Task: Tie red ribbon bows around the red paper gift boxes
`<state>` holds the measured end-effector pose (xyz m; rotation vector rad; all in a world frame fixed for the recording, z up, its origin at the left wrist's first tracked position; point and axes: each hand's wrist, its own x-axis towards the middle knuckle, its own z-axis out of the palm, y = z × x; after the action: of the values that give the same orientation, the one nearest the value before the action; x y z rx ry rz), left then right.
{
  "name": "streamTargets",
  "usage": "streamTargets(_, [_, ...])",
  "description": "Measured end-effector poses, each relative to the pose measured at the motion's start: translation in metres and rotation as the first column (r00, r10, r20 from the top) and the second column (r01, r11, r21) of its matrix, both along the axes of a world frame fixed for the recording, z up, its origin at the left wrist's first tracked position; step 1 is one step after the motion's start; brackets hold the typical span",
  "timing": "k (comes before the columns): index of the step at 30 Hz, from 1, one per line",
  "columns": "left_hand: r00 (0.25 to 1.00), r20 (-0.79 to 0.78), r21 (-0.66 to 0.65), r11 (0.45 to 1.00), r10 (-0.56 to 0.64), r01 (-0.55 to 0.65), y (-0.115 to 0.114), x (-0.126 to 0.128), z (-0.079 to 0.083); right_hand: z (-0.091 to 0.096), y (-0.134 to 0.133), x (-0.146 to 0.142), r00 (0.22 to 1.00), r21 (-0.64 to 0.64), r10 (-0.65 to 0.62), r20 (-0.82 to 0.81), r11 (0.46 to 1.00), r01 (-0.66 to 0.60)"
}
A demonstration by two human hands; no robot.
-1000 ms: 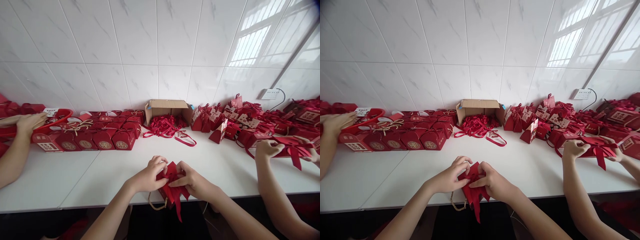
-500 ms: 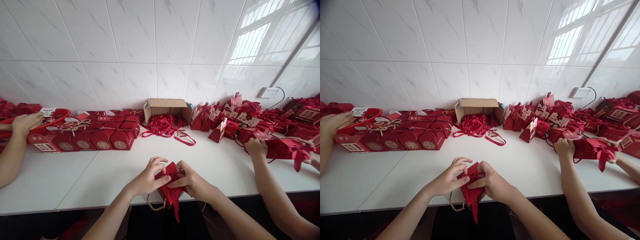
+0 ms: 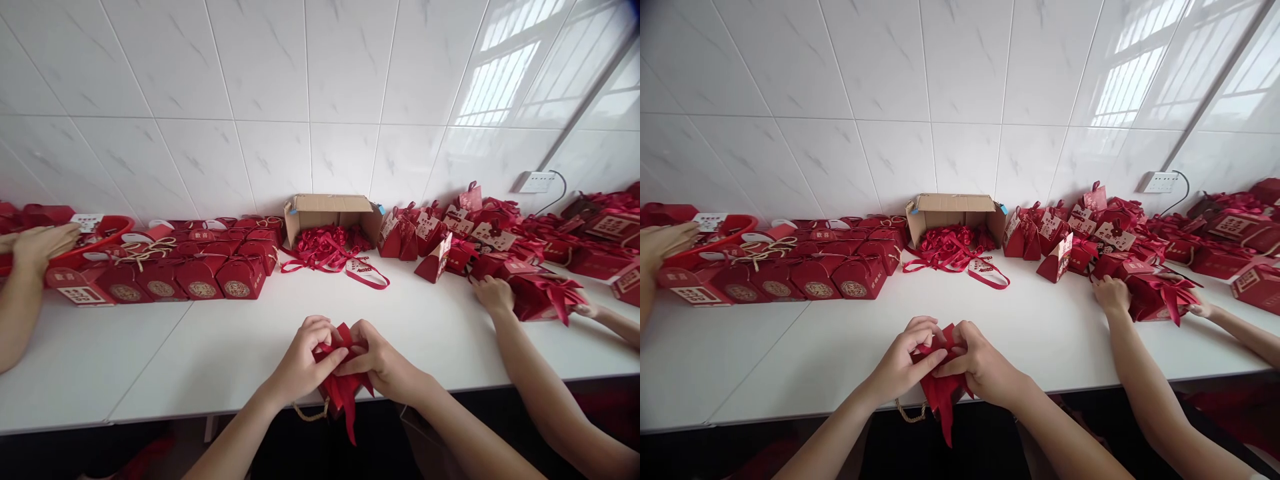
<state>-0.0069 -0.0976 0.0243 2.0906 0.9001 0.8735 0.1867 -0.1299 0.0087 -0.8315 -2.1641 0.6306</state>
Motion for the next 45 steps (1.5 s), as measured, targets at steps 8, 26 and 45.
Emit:
streamTargets(8, [0.999, 0.033, -0.061, 0.998, -0.001, 0.003, 0.001, 0.005, -0.005, -0.009, 0.000, -0.004, 0.913, -0.078, -0.256, -0.316, 0.967, 0.244])
streamTargets(26, [0.998, 0.032, -0.328, 0.942, -0.060, 0.067, 0.002, -0.010, 0.008, -0.004, 0.004, 0.017, 0.902, -0.537, -0.393, -0.179, 0.807, 0.245])
streamTargets(45, [0.997, 0.070, -0.307, 0.951, 0.042, -0.018, -0.005, 0.003, -0.003, -0.018, 0.007, 0.008, 0.806, -0.642, -0.429, -0.408, 0.762, 0.080])
